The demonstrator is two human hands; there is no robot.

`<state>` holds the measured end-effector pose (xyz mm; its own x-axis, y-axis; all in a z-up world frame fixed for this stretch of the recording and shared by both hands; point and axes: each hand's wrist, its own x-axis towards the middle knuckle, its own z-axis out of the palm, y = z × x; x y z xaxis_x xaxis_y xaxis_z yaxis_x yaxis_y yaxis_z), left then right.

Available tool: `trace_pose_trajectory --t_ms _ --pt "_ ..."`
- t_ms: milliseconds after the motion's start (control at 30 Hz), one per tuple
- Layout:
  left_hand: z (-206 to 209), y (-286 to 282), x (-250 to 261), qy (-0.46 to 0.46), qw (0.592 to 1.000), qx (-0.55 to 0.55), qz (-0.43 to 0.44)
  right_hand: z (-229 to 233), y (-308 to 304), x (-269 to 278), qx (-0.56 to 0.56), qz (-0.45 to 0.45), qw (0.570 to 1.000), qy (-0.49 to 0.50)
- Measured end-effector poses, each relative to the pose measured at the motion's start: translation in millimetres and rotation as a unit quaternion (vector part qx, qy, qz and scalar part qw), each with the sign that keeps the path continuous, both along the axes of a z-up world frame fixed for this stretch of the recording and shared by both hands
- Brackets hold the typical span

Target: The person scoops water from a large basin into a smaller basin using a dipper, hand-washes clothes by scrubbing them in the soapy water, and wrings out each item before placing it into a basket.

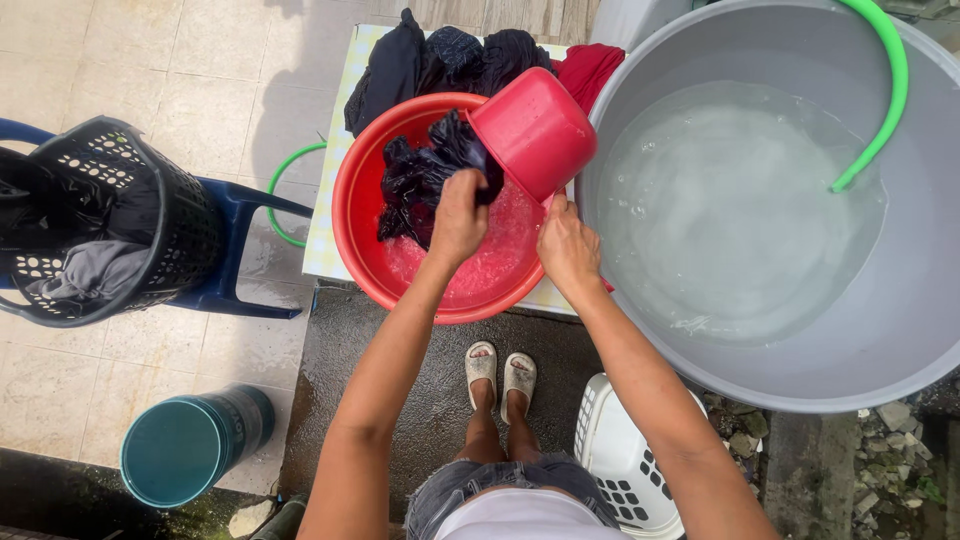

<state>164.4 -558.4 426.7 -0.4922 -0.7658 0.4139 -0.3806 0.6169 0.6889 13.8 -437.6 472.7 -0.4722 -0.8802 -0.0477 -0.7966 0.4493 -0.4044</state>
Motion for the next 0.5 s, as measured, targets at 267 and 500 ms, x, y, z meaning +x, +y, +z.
trace_pose_trajectory --t_ms 267,500 --pt "-5 45 -82 -0.1 0.977 0.189 0.004 6 37 -51 -0.015 -0.107 0.993 -0.04" --pt "-18 75 -154 -0.127 0.979 0.122 -0.101 -67 140 -193 0.031 -0.325 0.945 -0.003"
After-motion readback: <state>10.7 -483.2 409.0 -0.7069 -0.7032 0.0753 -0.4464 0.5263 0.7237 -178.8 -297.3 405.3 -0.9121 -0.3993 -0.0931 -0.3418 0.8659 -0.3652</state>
